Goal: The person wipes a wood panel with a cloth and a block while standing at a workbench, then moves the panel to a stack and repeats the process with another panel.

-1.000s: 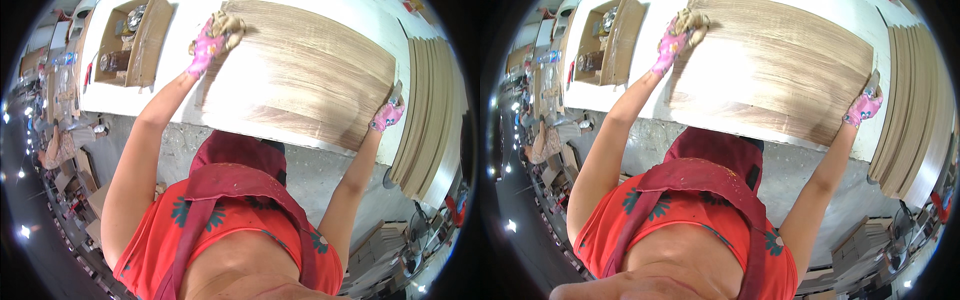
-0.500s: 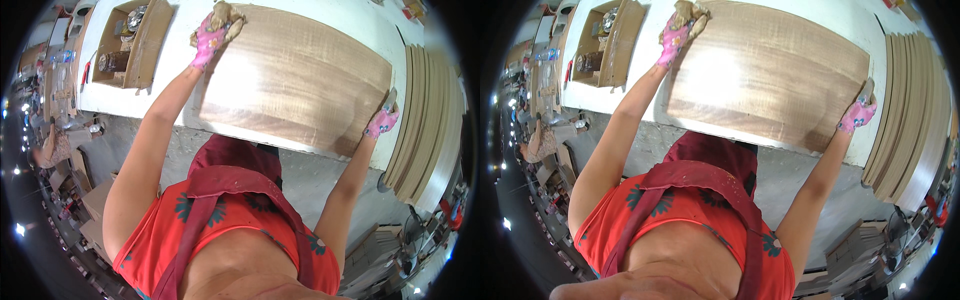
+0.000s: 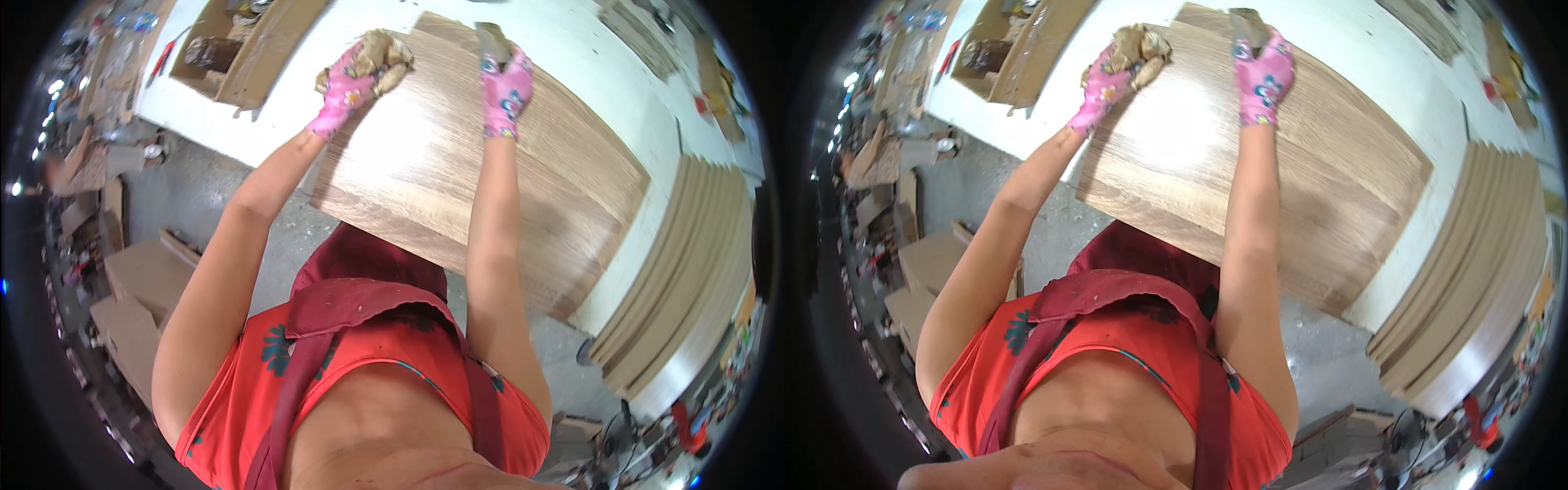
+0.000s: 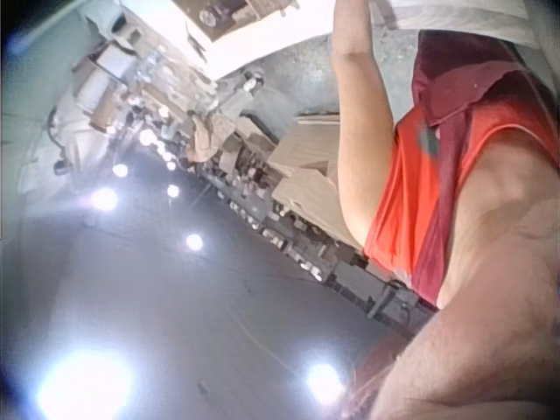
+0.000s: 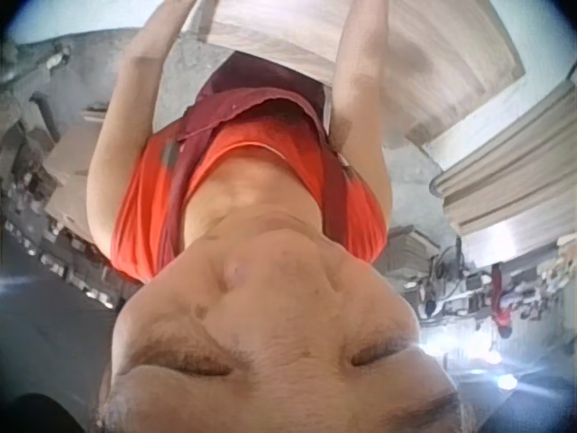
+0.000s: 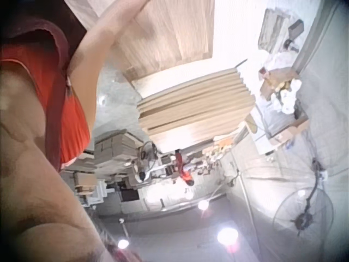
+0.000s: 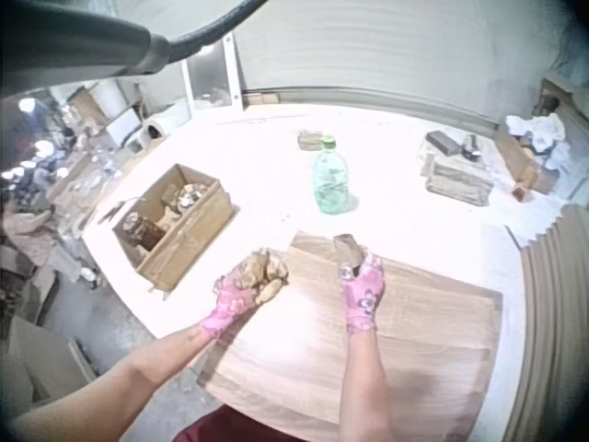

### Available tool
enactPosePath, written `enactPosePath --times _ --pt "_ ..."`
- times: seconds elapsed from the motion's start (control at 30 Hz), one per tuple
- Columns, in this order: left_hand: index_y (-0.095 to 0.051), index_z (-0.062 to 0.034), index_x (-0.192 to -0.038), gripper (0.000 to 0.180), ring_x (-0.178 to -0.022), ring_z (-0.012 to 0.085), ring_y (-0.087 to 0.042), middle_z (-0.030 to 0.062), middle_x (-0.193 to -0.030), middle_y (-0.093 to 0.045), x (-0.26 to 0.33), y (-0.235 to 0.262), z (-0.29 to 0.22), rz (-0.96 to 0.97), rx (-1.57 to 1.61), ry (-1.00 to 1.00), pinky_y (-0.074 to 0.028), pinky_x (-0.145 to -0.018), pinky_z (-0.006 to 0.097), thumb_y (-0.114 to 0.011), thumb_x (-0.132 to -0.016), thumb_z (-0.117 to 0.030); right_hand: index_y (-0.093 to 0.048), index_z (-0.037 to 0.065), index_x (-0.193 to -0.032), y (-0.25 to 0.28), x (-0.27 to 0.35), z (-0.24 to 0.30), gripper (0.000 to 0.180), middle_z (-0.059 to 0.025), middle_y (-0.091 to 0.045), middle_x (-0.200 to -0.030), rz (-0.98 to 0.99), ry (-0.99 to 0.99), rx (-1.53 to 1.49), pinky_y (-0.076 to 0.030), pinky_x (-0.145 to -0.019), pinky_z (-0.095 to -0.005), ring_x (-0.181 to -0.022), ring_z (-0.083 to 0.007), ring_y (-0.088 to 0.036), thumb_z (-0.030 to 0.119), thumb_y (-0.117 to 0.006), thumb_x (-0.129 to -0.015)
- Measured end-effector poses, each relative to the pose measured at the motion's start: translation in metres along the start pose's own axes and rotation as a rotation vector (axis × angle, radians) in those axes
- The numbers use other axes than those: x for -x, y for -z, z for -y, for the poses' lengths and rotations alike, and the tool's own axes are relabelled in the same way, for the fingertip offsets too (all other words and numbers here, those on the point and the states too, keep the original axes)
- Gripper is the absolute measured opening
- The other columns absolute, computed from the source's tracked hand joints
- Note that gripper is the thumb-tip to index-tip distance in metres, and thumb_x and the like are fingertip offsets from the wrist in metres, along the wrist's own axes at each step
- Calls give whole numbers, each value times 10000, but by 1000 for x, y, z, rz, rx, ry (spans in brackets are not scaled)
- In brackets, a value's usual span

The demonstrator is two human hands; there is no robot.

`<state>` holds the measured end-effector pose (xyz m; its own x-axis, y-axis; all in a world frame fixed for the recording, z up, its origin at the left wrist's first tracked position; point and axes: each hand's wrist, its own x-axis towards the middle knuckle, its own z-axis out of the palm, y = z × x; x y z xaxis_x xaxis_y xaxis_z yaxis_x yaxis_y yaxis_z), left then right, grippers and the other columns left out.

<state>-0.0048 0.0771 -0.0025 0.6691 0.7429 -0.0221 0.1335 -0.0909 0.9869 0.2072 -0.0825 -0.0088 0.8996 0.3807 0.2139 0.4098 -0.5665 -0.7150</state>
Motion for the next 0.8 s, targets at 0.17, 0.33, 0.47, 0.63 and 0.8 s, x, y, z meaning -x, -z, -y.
enactPosePath --times 0.17,0.33,0.47,0.63,0.8 --pt "-378 -10 -1368 680 -1208 237 -482 138 -1282 -509 123 63 52 32 -580 -259 -380 -1046 360 -659 -748 4 -570 103 -1185 1 -4 14 450 -104 -615 -1043 69 69 12 -529 -790 -366 -913 -235 -627 366 -653 -829" --pt "-391 -37 -1358 677 -1158 223 -510 117 -1284 -508 288 73 61 -289 -208 167 -404 -1004 359 -691 -752 -23 -590 88 -1163 -1 -2 16 405 -131 -620 -1060 141 12 3 -498 -824 -372 -930 -271 -623 317 -640 -833" --pt "-467 -26 -1285 590 -1085 214 -552 113 -1201 -554 289 45 55 -503 -101 183 -449 -922 330 -703 -744 -14 -603 74 -1152 5 -4 19 395 -152 -622 -1089 82 40 16 -478 -856 -370 -975 -284 -610 306 -633 -834" --pt "-488 5 -1240 611 -1084 249 -555 130 -1168 -559 224 54 35 -288 -514 -8 -448 -937 343 -737 -682 7 -592 86 -1170 7 -4 20 421 -132 -611 -1087 60 67 115 -488 -834 -360 -954 -272 -615 299 -668 -815" --pt "-381 -2 -1338 667 -1173 220 -514 126 -1265 -523 125 53 27 -135 -137 221 -425 -1020 324 -685 -747 36 -589 105 -1175 8 -1 27 428 -105 -609 -1058 112 37 78 -505 -790 -349 -901 -244 -625 295 -691 -806"
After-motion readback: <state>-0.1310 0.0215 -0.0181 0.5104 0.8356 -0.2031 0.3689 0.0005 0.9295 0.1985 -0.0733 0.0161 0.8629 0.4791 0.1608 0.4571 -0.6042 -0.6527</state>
